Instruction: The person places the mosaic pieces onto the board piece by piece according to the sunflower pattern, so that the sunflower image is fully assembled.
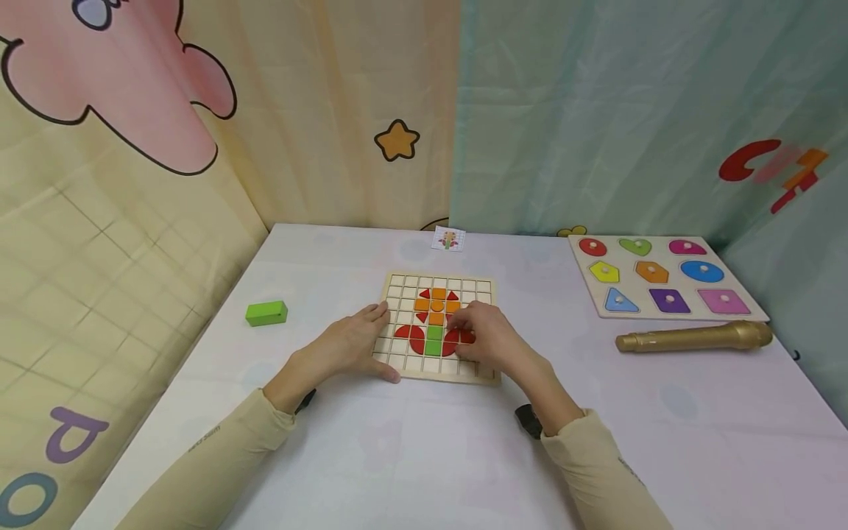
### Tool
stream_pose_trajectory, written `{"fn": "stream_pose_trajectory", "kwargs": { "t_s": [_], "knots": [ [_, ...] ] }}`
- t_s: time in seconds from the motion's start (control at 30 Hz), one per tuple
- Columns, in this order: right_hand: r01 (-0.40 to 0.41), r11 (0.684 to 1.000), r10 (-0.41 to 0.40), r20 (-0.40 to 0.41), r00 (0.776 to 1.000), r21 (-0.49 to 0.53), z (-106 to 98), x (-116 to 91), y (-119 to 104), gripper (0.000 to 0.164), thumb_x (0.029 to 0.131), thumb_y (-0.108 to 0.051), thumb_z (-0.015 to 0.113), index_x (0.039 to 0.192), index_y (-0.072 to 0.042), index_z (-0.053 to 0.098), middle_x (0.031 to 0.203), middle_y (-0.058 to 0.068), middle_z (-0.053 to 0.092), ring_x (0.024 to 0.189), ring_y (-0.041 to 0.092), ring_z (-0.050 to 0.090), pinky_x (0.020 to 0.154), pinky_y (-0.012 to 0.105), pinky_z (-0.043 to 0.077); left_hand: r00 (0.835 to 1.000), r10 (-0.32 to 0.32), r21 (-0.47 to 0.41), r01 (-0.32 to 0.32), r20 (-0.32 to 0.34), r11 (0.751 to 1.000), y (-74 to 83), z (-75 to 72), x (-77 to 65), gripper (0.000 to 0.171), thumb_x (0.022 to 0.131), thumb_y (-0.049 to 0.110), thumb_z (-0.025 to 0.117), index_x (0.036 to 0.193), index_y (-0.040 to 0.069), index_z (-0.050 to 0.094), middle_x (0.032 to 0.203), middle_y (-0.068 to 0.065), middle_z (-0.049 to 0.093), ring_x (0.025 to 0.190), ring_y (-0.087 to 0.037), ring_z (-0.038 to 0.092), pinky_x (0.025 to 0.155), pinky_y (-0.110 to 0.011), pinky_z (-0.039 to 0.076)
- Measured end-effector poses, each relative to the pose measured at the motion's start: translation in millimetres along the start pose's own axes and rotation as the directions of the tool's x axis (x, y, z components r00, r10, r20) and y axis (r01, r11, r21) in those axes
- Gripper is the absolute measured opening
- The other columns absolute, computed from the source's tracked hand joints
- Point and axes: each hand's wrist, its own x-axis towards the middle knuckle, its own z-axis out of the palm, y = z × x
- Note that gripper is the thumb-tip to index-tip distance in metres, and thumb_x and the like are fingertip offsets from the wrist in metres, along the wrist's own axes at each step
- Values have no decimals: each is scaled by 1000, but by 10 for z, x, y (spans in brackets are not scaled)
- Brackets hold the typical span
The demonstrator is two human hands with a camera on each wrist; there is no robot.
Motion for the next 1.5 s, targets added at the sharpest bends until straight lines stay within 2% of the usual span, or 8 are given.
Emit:
{"fn": "stream_pose_trajectory", "kwargs": {
  "t_s": [0.3, 0.6, 0.77, 0.93, 1.07, 1.27, 1.4, 1.5],
  "knots": [
    [-90, 994, 91, -14, 996, 68, -68, -98, 44, 33, 83, -2, 84, 115, -2, 75, 106, 10, 72, 97, 25, 65, 90, 45, 60, 1000, -1, 12, 1, 0, 1000, 19, 1, -8, 122, 77, 63, 87, 164, -1, 30, 174, -17, 25, 161, -34, 26, 127, -51, 34],
    [-78, 994, 80, -19, 997, 77, -91, -121, 53, 33, 84, -1, 83, 116, -1, 75, 107, 11, 73, 99, 26, 65, 92, 46, 60, 1000, -5, 4, 5, 5, 1000, 42, -19, -29, 121, 77, 62, 88, 164, -1, 31, 174, -16, 26, 161, -34, 26, 127, -50, 33],
    [-84, 993, 88, -44, 995, 79, -153, -177, 120, 30, 88, -2, 79, 118, -1, 74, 111, 12, 73, 101, 27, 66, 93, 47, 61, 1000, 3, 11, -4, 3, 1000, 49, -26, -21, 122, 77, 63, 87, 164, -2, 31, 174, -17, 25, 161, -34, 26, 127, -50, 33],
    [-100, 993, 102, -40, 994, 67, -290, -333, 262, 30, 90, -6, 80, 119, 1, 72, 111, 12, 73, 102, 27, 66, 93, 48, 62, 1000, -2, 18, 2, 6, 1000, 37, -28, -16, 122, 77, 63, 87, 164, -2, 30, 174, -17, 25, 161, -34, 26, 127, -50, 34],
    [-153, 988, 153, -9, 988, 4, -436, -530, 395, 33, 90, -14, 84, 117, 0, 73, 108, 11, 73, 99, 27, 66, 91, 48, 61, 1000, -5, 19, 5, 11, 1000, 14, -14, -13, 123, 77, 64, 87, 164, -2, 30, 174, -17, 24, 161, -34, 26, 127, -50, 34],
    [-246, 963, 254, 65, 965, -110, -577, -812, 502, 51, 77, -34, 96, 111, -4, 72, 100, 6, 71, 92, 24, 62, 82, 44, 58, 1000, 9, 9, -9, 12, 1000, -12, 7, 12, 124, 77, 65, 86, 164, -3, 29, 174, -18, 23, 161, -35, 25, 127, -51, 33],
    [-233, 968, 241, 93, 966, -90, -565, -904, 499, 47, 73, -26, 98, 106, -5, 72, 95, 2, 70, 89, 21, 62, 81, 42, 58, 1000, 0, 13, -1, 12, 1000, -20, 9, 20, 125, 76, 66, 87, 164, -2, 29, 174, -18, 23, 161, -34, 25, 127, -51, 33],
    [-210, 976, 215, 92, 972, -65, -536, -939, 488, 37, 75, -14, 96, 102, -6, 72, 90, 0, 70, 84, 18, 62, 77, 37, 58, 1000, 9, 19, -9, 7, 1000, -18, 16, 33, 125, 76, 67, 86, 164, -3, 30, 174, -18, 24, 161, -35, 26, 126, -51, 34]
  ]
}}
